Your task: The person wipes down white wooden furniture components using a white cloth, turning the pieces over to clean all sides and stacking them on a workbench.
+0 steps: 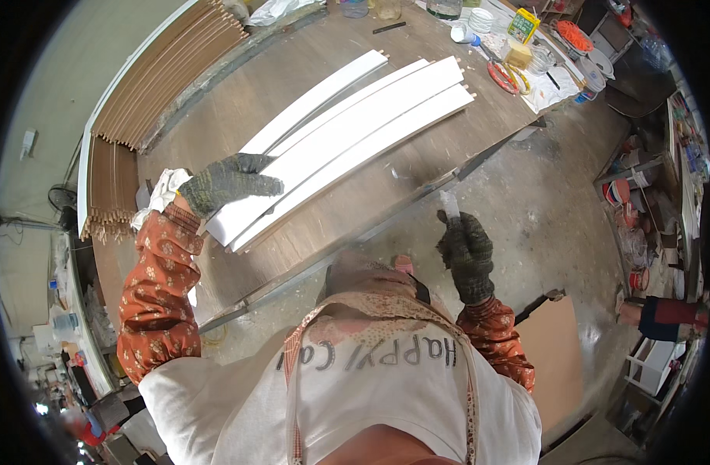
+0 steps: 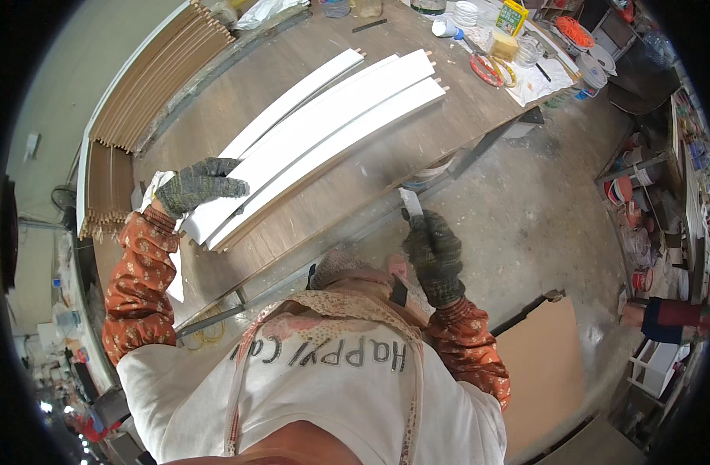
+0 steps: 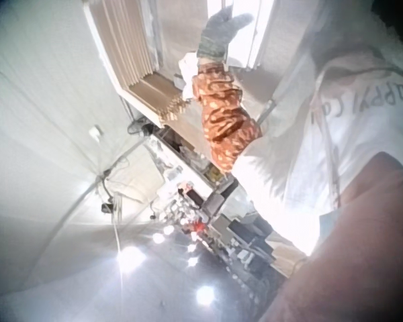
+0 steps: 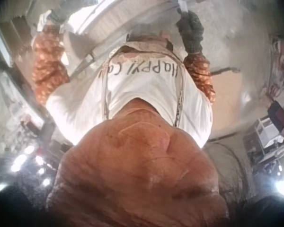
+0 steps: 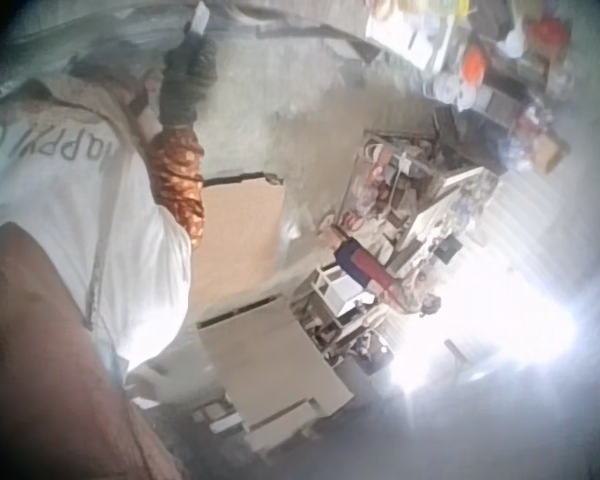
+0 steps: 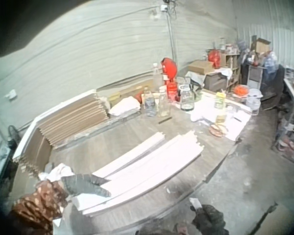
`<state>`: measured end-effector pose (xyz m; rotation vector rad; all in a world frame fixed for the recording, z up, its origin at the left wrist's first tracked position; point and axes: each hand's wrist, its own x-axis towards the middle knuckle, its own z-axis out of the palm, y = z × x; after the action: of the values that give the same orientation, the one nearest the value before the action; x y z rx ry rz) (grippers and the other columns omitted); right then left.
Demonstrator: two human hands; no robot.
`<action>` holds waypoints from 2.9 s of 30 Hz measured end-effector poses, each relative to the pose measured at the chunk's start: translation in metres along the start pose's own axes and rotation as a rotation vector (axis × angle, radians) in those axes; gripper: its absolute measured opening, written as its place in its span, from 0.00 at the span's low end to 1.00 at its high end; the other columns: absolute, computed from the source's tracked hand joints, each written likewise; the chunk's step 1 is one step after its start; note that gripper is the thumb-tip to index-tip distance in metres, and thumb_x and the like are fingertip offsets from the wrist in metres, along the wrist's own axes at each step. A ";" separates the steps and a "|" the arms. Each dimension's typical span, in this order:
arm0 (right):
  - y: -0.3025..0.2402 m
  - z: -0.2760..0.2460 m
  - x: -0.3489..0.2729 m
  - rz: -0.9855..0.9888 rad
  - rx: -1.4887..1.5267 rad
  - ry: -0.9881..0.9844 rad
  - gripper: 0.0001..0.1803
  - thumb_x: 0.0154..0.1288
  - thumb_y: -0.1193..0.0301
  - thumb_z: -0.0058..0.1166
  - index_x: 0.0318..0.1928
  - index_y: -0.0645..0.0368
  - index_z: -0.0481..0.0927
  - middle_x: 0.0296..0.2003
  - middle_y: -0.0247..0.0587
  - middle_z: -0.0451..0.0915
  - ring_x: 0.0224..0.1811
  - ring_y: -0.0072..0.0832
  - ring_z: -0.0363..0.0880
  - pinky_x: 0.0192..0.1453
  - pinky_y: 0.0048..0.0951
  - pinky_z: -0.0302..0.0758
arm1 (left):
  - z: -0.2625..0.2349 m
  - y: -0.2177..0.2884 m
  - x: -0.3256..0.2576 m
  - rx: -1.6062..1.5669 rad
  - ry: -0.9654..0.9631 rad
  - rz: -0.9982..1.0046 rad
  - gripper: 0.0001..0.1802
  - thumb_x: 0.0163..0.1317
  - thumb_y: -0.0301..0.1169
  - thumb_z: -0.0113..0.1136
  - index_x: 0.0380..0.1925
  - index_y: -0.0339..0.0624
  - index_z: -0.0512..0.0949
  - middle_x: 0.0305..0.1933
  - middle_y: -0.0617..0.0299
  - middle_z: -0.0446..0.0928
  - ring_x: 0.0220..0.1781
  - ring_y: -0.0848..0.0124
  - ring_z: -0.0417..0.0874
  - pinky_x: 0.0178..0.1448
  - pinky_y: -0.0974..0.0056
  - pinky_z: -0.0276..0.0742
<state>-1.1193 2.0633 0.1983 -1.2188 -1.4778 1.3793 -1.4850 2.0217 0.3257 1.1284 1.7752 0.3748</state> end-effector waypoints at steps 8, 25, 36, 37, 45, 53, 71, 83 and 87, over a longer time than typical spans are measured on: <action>0.018 0.005 0.012 0.050 0.218 -0.120 0.11 0.68 0.68 0.48 0.45 0.60 0.77 0.22 0.29 0.74 0.21 0.14 0.68 0.23 0.19 0.65 | -0.001 -0.001 -0.001 0.055 -0.146 0.063 0.30 0.58 0.42 0.62 0.58 0.40 0.69 0.57 0.58 0.72 0.54 0.72 0.72 0.56 0.66 0.72; -0.044 0.049 0.077 -0.146 0.490 -0.344 0.19 0.69 0.65 0.42 0.49 0.70 0.73 0.20 0.33 0.71 0.14 0.16 0.63 0.15 0.17 0.61 | 0.160 0.030 0.023 1.004 0.931 0.233 0.36 0.55 0.46 0.53 0.62 0.42 0.59 0.60 0.44 0.62 0.64 0.46 0.60 0.69 0.44 0.50; -0.074 0.064 0.119 -0.231 0.356 -0.455 0.17 0.72 0.69 0.39 0.52 0.70 0.70 0.22 0.29 0.69 0.21 0.12 0.63 0.22 0.13 0.61 | 0.161 -0.015 -0.015 0.808 0.973 0.173 0.36 0.61 0.46 0.48 0.66 0.42 0.53 0.70 0.46 0.50 0.72 0.52 0.47 0.74 0.47 0.34; -0.084 0.064 0.121 -0.107 0.496 -0.489 0.15 0.70 0.71 0.43 0.50 0.70 0.72 0.24 0.33 0.72 0.22 0.14 0.66 0.21 0.14 0.61 | 0.160 -0.032 -0.033 0.805 0.998 0.131 0.36 0.61 0.46 0.49 0.66 0.42 0.52 0.70 0.47 0.48 0.73 0.54 0.46 0.74 0.49 0.33; -0.096 0.087 0.152 -0.265 0.345 -0.561 0.14 0.70 0.69 0.44 0.48 0.67 0.74 0.35 0.35 0.79 0.27 0.14 0.72 0.30 0.17 0.70 | 0.109 -0.182 -0.156 0.634 1.153 -0.491 0.25 0.60 0.41 0.54 0.57 0.46 0.68 0.57 0.50 0.69 0.62 0.54 0.67 0.63 0.52 0.62; -0.094 0.132 0.156 -0.280 0.140 -0.455 0.15 0.71 0.68 0.41 0.50 0.64 0.76 0.28 0.29 0.75 0.27 0.13 0.69 0.31 0.17 0.69 | -0.020 -0.207 -0.058 0.622 1.283 -0.311 0.42 0.47 0.57 0.62 0.60 0.51 0.65 0.64 0.51 0.62 0.64 0.50 0.62 0.64 0.44 0.57; -0.099 0.126 0.146 -0.248 0.365 -0.527 0.12 0.70 0.72 0.39 0.44 0.64 0.75 0.29 0.39 0.77 0.25 0.25 0.75 0.29 0.24 0.73 | 0.135 -0.020 -0.057 0.671 0.957 0.331 0.24 0.46 0.40 0.64 0.46 0.49 0.76 0.49 0.58 0.71 0.55 0.58 0.70 0.61 0.47 0.64; -0.140 0.128 0.090 0.034 0.933 -0.785 0.15 0.68 0.68 0.45 0.49 0.67 0.71 0.37 0.43 0.77 0.40 0.29 0.76 0.43 0.31 0.75 | 0.179 0.010 -0.192 -0.010 1.208 0.107 0.24 0.52 0.26 0.60 0.52 0.37 0.71 0.48 0.54 0.72 0.51 0.62 0.73 0.56 0.61 0.70; -0.154 0.127 0.091 -0.562 0.485 -0.803 0.14 0.68 0.70 0.44 0.49 0.66 0.70 0.36 0.41 0.77 0.36 0.27 0.77 0.37 0.29 0.75 | 0.188 0.051 -0.128 -0.368 0.826 0.154 0.28 0.54 0.30 0.60 0.55 0.35 0.67 0.54 0.52 0.69 0.57 0.60 0.70 0.61 0.60 0.67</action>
<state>-1.2860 2.1239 0.3280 0.1052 -1.6585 1.7424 -1.2854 1.9018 0.3395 0.8954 2.1753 1.3536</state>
